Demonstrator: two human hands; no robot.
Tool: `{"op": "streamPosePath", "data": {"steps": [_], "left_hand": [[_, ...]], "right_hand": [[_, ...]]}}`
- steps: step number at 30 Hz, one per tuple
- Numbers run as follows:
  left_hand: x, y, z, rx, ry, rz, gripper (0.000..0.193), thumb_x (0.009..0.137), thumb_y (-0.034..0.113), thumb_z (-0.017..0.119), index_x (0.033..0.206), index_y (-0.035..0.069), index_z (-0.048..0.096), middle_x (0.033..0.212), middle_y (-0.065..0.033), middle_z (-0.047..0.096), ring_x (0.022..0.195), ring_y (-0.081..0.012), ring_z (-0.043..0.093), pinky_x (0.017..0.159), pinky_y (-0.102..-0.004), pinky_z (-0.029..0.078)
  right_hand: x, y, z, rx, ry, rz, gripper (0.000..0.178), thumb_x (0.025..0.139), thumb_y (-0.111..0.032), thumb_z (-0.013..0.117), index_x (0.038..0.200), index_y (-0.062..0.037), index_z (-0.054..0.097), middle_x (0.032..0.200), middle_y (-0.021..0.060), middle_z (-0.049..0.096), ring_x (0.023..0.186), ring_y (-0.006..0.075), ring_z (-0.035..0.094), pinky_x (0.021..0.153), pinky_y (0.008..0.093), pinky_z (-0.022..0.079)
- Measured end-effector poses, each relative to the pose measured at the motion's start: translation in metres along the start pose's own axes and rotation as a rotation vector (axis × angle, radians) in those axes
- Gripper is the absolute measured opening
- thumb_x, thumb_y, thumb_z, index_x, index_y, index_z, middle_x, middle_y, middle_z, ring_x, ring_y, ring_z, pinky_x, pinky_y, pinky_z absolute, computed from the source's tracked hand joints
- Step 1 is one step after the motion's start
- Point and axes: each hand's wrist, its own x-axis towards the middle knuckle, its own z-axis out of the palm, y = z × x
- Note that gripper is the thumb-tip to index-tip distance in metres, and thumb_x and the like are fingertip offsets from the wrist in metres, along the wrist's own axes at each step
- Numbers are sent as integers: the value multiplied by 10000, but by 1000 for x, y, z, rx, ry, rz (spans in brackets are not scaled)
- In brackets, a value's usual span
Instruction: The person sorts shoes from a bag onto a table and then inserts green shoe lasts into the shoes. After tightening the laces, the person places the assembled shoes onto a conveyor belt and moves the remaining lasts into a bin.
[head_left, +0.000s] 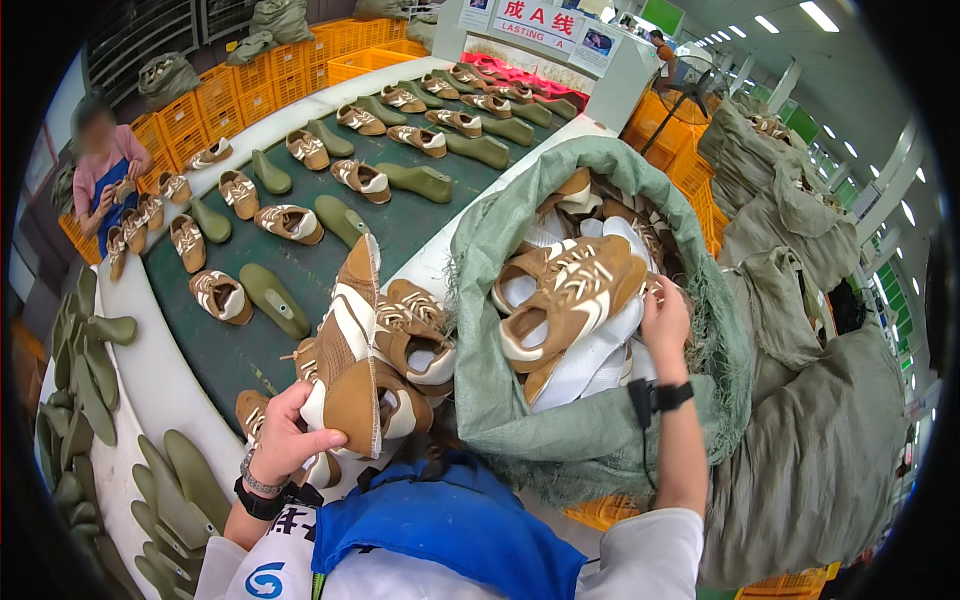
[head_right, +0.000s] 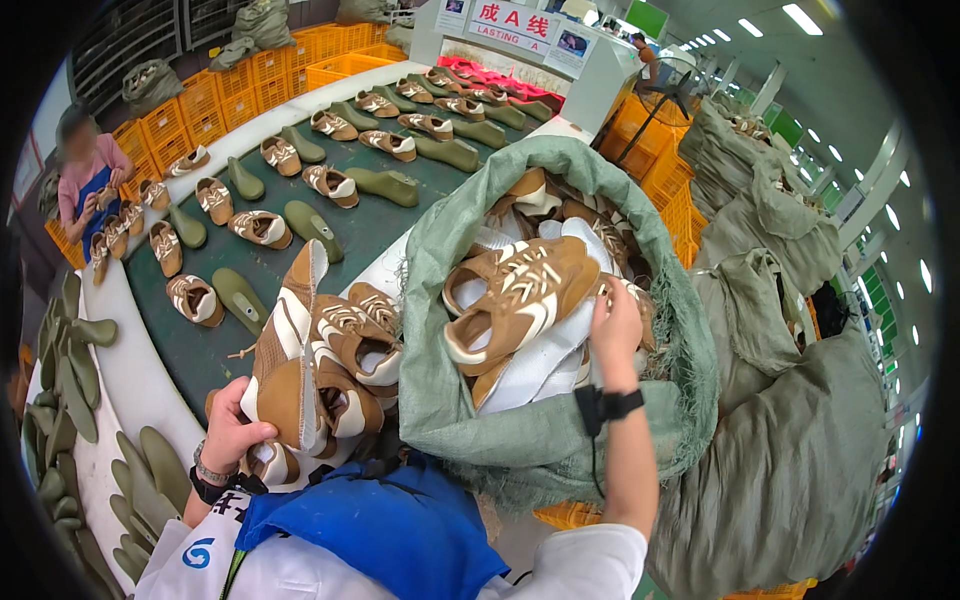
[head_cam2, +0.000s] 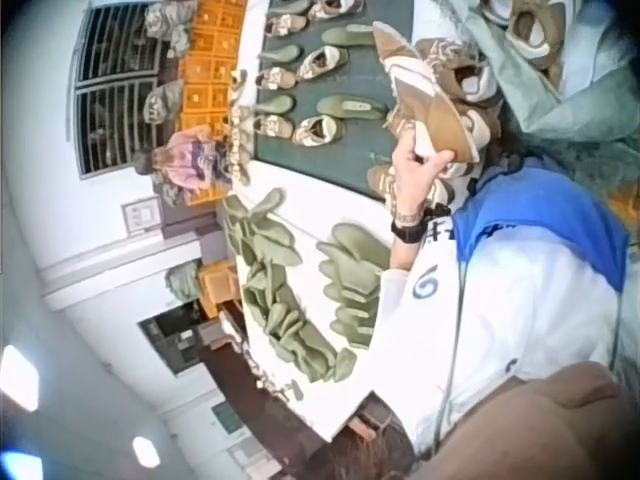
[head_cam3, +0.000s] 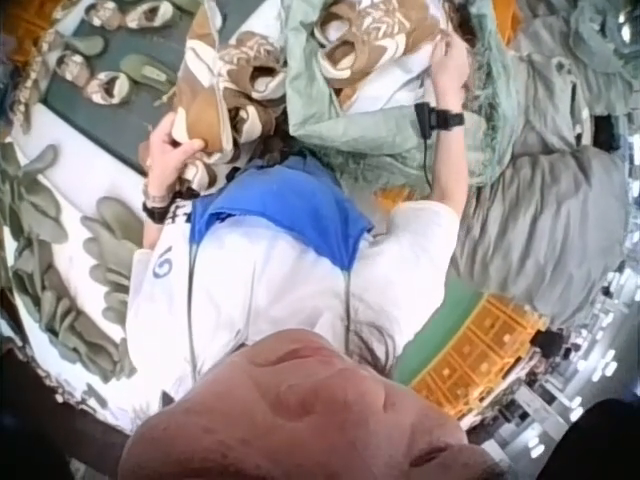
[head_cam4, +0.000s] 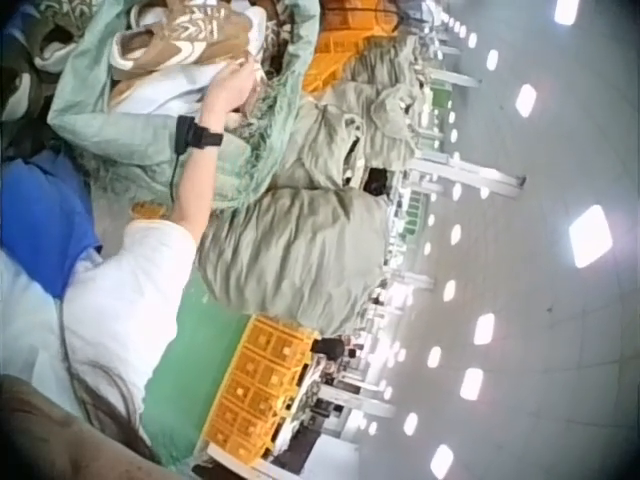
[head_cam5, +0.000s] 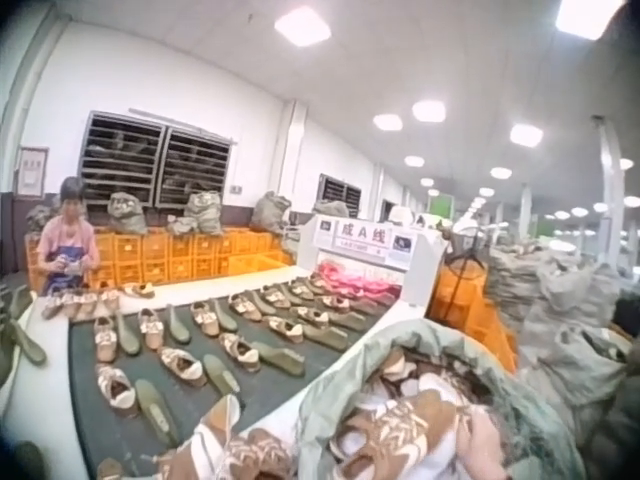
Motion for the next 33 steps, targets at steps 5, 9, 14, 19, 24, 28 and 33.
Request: {"op": "streamPosePath", "data": {"steps": [5,9,14,19,24,28,33], "left_hand": [[-1,-2,-6,48,-29,-37,377,666,155,780,943,8,572,862,9,580,761,-55,524,674,-204,427],[-5,1,-8,195,-105,65,377,671,160,777,937,2,562,853,-12,583,759,-71,534,674,-212,432],[3,19,6,379,-69,102,416,662,200,791,933,7,542,811,-44,575,750,-106,549,656,-261,453],[0,12,-2,438,85,378,376,662,204,775,879,19,530,761,-47,562,676,-141,537,624,-264,441],[-1,22,-10,465,103,527,270,740,160,638,969,28,581,692,-49,559,574,-133,523,528,-250,408],[11,45,13,769,-79,739,449,728,124,669,1157,49,561,686,-70,605,538,-211,570,502,-312,448],[21,52,42,948,-253,954,572,745,150,639,1292,134,472,567,-15,504,450,-196,506,440,-324,423]], "right_hand": [[-79,-132,21,136,-450,-270,407,737,-97,626,1131,-91,525,1094,121,545,840,301,591,708,378,494],[-104,-135,47,-84,-608,-288,444,748,-84,590,1182,-111,499,1154,90,503,771,265,599,630,355,504],[-124,-152,73,-172,-568,-465,470,757,-87,548,1221,-111,475,1045,91,560,660,227,609,533,343,499],[-101,-143,48,202,-497,-333,291,763,-189,614,1023,-64,583,838,151,606,706,308,613,586,381,494],[-85,-136,-45,1079,-478,348,279,827,-230,628,990,-8,583,798,0,579,675,67,535,585,194,434],[-89,-146,-66,1156,-400,161,354,798,-306,631,934,14,565,810,17,580,716,103,539,605,240,434],[-78,-188,-75,650,-336,-458,268,563,-171,746,683,-52,539,775,72,556,596,233,535,544,276,435]]}}
